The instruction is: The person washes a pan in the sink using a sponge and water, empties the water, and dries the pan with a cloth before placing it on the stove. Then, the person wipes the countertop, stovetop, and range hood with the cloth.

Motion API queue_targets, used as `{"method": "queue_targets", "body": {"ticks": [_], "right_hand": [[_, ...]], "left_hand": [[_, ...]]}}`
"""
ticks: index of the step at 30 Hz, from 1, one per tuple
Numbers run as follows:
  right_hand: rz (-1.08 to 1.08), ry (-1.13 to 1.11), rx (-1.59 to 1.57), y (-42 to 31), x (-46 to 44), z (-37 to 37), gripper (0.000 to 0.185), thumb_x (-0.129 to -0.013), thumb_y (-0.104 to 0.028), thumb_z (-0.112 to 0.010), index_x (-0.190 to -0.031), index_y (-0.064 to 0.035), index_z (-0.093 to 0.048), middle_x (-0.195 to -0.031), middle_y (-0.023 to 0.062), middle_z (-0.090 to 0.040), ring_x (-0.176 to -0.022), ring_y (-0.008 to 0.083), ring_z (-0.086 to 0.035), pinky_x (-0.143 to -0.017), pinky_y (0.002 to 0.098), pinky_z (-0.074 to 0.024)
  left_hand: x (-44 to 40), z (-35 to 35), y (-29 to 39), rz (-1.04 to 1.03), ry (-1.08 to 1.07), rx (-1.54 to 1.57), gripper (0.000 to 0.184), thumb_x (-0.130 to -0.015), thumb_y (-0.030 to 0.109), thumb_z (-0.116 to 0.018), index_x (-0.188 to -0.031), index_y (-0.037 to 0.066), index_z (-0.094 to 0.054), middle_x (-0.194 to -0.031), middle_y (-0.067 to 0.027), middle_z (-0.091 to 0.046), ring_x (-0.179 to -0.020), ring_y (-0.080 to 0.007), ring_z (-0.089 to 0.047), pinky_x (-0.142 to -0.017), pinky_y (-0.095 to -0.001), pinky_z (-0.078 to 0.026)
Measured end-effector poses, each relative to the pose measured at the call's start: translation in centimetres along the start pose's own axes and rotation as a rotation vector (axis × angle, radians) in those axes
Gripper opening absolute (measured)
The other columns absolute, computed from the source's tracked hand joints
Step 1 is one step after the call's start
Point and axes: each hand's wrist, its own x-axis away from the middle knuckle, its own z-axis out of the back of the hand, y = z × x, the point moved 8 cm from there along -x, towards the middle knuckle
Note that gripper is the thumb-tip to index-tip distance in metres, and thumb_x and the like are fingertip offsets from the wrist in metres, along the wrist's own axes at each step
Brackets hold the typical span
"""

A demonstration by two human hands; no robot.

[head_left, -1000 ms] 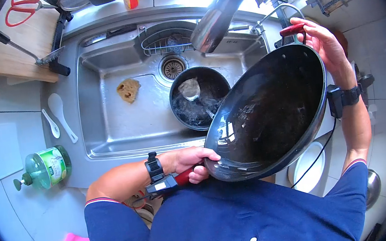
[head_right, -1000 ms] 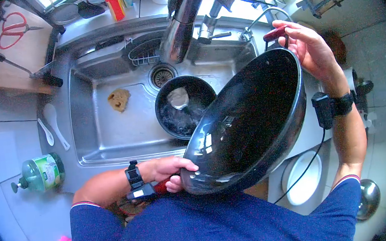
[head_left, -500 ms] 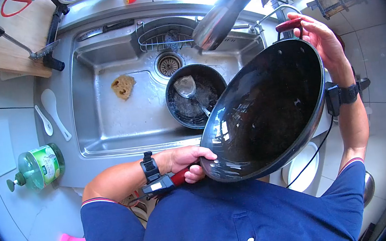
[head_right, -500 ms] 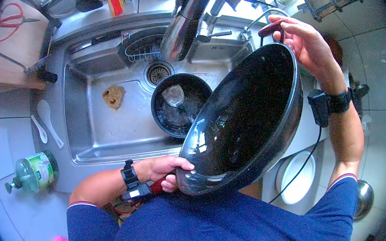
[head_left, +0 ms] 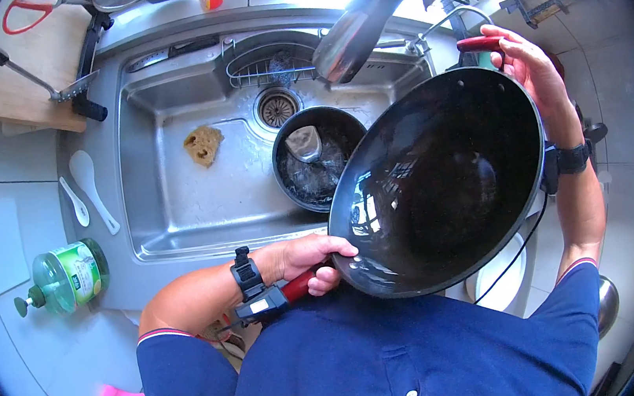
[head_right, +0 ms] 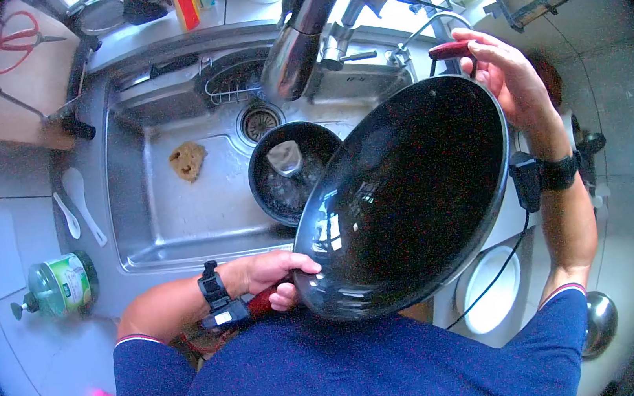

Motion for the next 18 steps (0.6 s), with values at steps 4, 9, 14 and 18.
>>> {"method": "queue_targets", "body": {"ticks": [4,9,14,18], "right_hand": [[0.055,0.120,0.076,0.0,3.7,2.3,0.044,-0.095,-0.011,-0.064,-0.135,0.0004,-0.050,-0.089,0.0069,-0.064,-0.065,0.0057,-0.060,-0.054,0.0162,-0.0516],[0.046,0.317,0.309,-0.7,11.8,5.3,0.047,-0.095,-0.025,-0.066,-0.133,-0.0015,-0.053,-0.082,0.0004,-0.064,-0.056,0.0016,-0.056,-0.047,0.0149,-0.0442],[0.055,0.435,0.314,0.1,17.7,9.7,0.030,-0.095,-0.028,-0.066,-0.114,-0.0056,-0.060,-0.075,-0.0038,-0.061,-0.052,0.0017,-0.053,-0.042,0.0185,-0.0446],[0.094,0.553,0.390,1.1,21.4,12.7,0.020,-0.093,-0.027,-0.069,-0.089,-0.0103,-0.059,-0.072,-0.0040,-0.057,-0.051,0.0040,-0.054,-0.043,0.0207,-0.0448]], "left_hand": [[-0.1,0.5,1.0,-0.047,0.130,-0.056,0.037,-0.101,0.037,-0.051,-0.081,0.007,-0.059,-0.050,-0.0002,-0.042,-0.038,-0.0128,-0.041,-0.038,-0.0282,-0.036],[1.0,-0.7,3.9,-0.139,0.459,-0.378,0.028,-0.101,0.026,-0.048,-0.084,0.004,-0.055,-0.053,-0.0016,-0.045,-0.040,-0.0127,-0.043,-0.036,-0.0293,-0.040],[1.8,-4.8,8.1,-0.358,0.740,-0.662,0.018,-0.099,0.019,-0.052,-0.091,0.004,-0.056,-0.060,-0.0017,-0.051,-0.043,-0.0108,-0.046,-0.037,-0.0271,-0.039],[2.3,-8.8,11.1,-0.599,0.921,-0.982,0.026,-0.099,0.019,-0.047,-0.083,0.002,-0.059,-0.058,0.0008,-0.049,-0.048,-0.0082,-0.045,-0.043,-0.0291,-0.038]]}}
